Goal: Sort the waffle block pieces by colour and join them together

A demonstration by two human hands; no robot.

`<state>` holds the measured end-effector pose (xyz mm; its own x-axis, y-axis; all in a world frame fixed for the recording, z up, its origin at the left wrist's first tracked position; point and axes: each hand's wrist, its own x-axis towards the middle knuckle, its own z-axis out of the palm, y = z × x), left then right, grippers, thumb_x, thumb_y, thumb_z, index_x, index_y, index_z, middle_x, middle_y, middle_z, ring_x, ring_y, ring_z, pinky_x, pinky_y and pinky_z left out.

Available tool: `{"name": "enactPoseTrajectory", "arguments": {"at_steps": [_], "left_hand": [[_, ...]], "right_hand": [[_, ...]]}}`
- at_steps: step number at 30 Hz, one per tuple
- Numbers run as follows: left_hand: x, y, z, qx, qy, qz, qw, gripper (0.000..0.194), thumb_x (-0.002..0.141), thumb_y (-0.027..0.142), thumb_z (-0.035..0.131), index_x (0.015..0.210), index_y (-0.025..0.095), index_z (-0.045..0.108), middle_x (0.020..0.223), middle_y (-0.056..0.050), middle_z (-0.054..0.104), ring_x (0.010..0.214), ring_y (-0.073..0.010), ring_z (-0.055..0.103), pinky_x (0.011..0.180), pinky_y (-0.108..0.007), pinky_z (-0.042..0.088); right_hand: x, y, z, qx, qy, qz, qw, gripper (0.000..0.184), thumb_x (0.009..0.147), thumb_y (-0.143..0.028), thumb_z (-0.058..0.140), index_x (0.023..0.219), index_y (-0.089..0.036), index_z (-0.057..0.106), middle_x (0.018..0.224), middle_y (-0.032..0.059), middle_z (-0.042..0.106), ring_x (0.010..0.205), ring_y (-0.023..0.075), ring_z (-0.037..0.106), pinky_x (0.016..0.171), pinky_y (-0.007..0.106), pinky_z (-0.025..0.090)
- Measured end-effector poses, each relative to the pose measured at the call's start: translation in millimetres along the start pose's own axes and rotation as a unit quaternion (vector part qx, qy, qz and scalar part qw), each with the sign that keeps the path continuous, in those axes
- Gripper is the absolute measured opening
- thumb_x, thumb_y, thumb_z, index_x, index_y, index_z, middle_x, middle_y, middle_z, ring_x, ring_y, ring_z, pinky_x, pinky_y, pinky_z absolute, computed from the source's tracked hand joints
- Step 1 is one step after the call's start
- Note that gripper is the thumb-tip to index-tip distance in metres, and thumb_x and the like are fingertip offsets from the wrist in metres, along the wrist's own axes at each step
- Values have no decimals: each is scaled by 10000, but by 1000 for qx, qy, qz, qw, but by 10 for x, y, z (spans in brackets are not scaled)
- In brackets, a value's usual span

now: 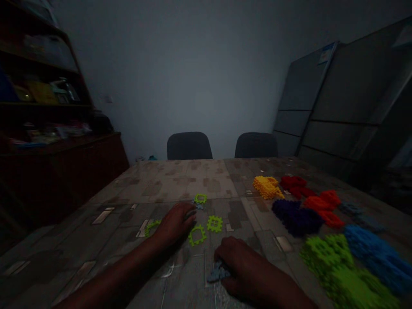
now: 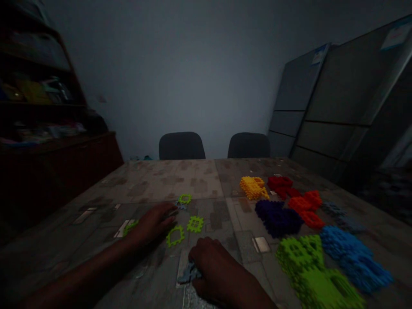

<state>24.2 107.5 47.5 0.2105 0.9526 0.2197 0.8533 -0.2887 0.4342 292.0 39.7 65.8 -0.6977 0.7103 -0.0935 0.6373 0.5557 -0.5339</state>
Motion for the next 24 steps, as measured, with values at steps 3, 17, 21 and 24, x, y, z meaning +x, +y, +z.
{"name": "enactPoseTrajectory", "arguments": {"at_steps": [3,17,21,24], "left_hand": [[332,94,105,50,-10,-20,998,274,915,259,611,1157,168,700,1186,-135,677,1121,-275,636,991,-379,477],[688,65,236,177,-28,-69,981,123,961,246,614,1042,160,646,1089,-67,644,976,-225,619,895,-401,491],[653,-60,214,147,-8,-56,987,198,888,158,575,1071,187,647,1112,-89,673,1001,-230,652,906,-332,482],[609,-170,196,111,17,-52,992,393,810,160,566,1199,173,624,1222,-127,669,1093,-253,662,949,-314,482]], "right_hand": [[-7,17,21,-16,7,-15,1000,339,775,-202,699,1108,-203,635,1212,79,610,1117,244,557,959,322,398],[33,208,109,-115,26,-93,989,364,844,-420,730,1117,-194,646,1140,92,632,1057,271,587,908,360,453],[30,156,53,-125,23,-90,988,363,847,-402,741,1122,-180,659,1148,114,647,1073,287,593,906,376,463],[18,110,10,-118,25,-94,988,344,854,-368,732,1119,-161,666,1140,127,659,1071,292,601,922,387,463]]}}
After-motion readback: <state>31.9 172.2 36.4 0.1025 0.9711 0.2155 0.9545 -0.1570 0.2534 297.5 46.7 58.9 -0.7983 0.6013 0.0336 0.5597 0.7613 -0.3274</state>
